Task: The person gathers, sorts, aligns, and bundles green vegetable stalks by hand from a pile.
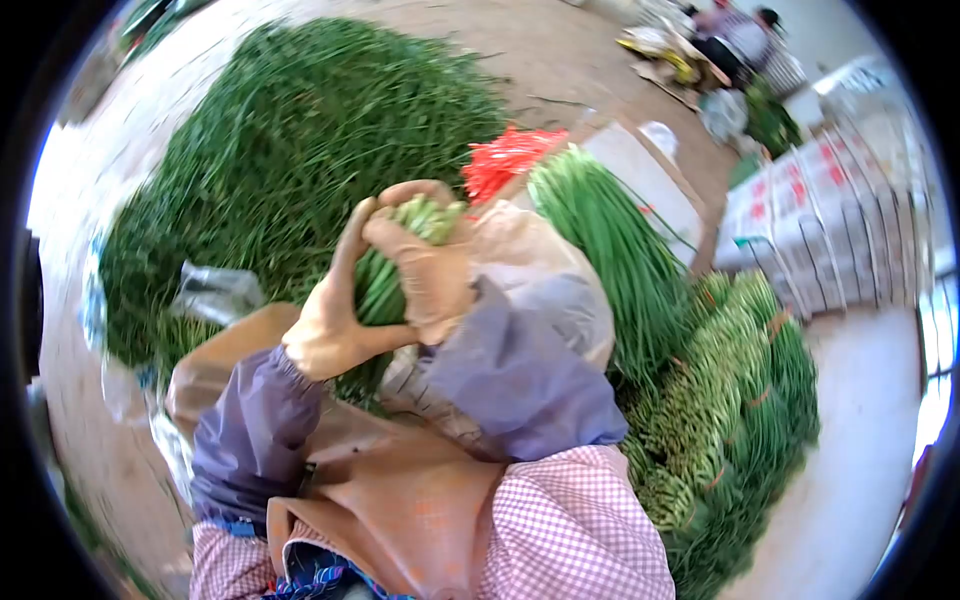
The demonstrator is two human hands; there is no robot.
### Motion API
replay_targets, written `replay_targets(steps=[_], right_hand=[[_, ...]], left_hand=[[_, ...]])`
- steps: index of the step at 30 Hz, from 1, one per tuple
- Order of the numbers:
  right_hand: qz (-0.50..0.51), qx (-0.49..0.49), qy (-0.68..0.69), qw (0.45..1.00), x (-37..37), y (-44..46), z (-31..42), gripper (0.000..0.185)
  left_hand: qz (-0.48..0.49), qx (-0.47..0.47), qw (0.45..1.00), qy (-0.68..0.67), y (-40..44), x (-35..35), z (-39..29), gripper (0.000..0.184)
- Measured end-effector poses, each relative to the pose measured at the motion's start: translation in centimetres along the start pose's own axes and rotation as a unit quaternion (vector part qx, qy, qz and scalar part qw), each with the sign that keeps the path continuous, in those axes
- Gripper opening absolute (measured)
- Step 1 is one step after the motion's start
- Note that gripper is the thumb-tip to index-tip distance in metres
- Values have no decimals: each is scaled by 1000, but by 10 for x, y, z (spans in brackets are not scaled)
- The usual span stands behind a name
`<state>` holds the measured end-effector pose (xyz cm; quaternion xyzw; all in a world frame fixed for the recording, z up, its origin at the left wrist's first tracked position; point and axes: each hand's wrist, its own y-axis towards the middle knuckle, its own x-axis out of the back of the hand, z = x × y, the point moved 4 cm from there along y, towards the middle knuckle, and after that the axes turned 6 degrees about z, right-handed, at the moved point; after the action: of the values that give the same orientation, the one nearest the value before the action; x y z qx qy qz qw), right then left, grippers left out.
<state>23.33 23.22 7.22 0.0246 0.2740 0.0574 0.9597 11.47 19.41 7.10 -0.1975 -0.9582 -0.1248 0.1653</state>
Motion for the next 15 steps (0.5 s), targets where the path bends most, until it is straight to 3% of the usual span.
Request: replay_targets(steps=[1, 3, 7, 8, 9, 11, 13, 15], right_hand=[[11, -2, -5, 1000, 4, 1, 3, 22], [-5, -20, 40, 999, 9, 2, 3, 23], [-18, 28, 28, 999, 20, 15, 44, 25], [-22, 23, -9, 999, 24, 19, 67, 24], [-25, 19, -47, 998, 32, 26, 90, 24], [43, 53, -27, 997, 56, 39, 144, 42], [96, 77, -93, 988, 83, 45, 215, 42], [126, 115, -143, 975, 104, 39, 286, 41]], left_hand=[[-12, -27, 999, -25, 0, -8, 12, 125], [-6, 19, 999, -42, 1, -18, 18, 125], [46, 44, 991, -120, 12, -28, 12, 110], [64, 80, 991, -85, 13, -31, 11, 99], [84, 127, 968, -199, 14, -44, 22, 89], [160, 122, 959, -199, 16, -54, 27, 80], [228, 102, 962, -113, 19, -63, 26, 55], [351, 141, 917, 128, 17, -68, 53, 56]])
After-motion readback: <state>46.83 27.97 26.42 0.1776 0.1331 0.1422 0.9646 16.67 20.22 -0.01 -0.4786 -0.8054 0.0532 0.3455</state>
